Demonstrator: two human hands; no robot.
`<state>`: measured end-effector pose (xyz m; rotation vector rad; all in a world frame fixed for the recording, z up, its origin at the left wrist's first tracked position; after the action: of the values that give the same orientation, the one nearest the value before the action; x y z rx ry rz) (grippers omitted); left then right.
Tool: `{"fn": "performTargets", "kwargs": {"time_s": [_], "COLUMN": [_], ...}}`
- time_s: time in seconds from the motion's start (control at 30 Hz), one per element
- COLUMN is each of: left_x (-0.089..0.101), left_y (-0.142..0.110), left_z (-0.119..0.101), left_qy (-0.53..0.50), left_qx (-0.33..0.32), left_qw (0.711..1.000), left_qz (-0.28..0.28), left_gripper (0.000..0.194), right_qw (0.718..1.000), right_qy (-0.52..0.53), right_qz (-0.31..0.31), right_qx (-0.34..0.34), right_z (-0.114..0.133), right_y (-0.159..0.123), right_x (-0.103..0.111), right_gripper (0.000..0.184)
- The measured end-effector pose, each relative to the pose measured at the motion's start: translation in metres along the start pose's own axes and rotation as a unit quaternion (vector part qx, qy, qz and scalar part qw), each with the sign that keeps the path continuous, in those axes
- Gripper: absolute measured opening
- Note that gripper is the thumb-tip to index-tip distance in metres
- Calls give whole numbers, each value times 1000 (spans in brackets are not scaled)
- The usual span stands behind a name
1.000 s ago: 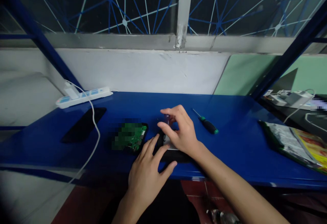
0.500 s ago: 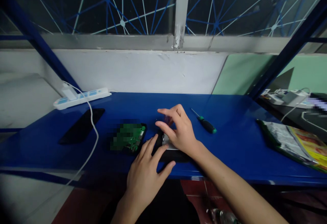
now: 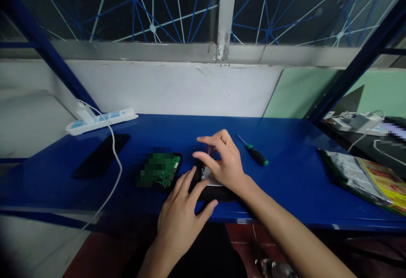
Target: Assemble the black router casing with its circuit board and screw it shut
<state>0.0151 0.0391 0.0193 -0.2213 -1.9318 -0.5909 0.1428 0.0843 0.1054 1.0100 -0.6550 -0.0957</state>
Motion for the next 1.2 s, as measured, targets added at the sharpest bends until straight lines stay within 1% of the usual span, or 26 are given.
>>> {"fn": "performTargets", "kwargs": {"time_s": [0.07,0.17,0.23,0.3,0.4,0.53,0.6,0.67,0.77,0.9,1.0,1.2], "left_x": [0,0,0,0,0,0,1,1,1,1,1,3], "left_y": [0,-1,-1,-1,-1,0,0,-1,-2,-2,-1,1], "left_z": [0,0,0,0,0,-1,-1,-1,0,0,0,-1], "left_qy": [0,-3,-5,-6,-7,-10,-10,-10,-10,-16,-22,-30], "left_qx": [0,3,4,3,3,5,6,7,9,14,24,32], "left_qw": [1000,1000,1000,1000,1000,1000,1000,1000,1000,1000,999,999], "left_qz": [-1,1,3,5,6,7,7,8,6,7,8,14], "left_gripper": [41,41,41,41,41,40,40,40,39,39,39,39], "right_qw": [999,995,994,995,996,998,998,997,997,999,1000,995], "right_qy": [24,80,91,84,74,48,46,56,61,26,-5,-95], "right_qz": [20,48,51,46,34,14,19,33,44,25,8,2], "right_qx": [-16,-43,-43,-41,-48,-38,-34,-33,-23,5,19,12], "right_z": [-3,-7,-6,-4,-6,-7,-7,-5,-2,3,6,14], "right_y": [-1,-3,-4,-4,-4,-3,-3,-2,-2,-1,0,2], "right_x": [-2,-7,-8,-7,-7,-4,-4,-5,-6,-4,-3,-9], "right_gripper": [35,48,54,56,53,41,38,38,47,50,47,37]}}
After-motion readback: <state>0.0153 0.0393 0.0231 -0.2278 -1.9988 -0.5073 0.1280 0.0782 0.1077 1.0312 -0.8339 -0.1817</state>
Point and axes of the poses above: each hand's wrist, its own y-axis towards the middle knuckle, its own x-axis out of the back of the hand, z = x × y, the point moved 7 cm from there along y, towards the middle knuckle, and after that the axes turned 7 degrees about z, right-handed, at the moved point
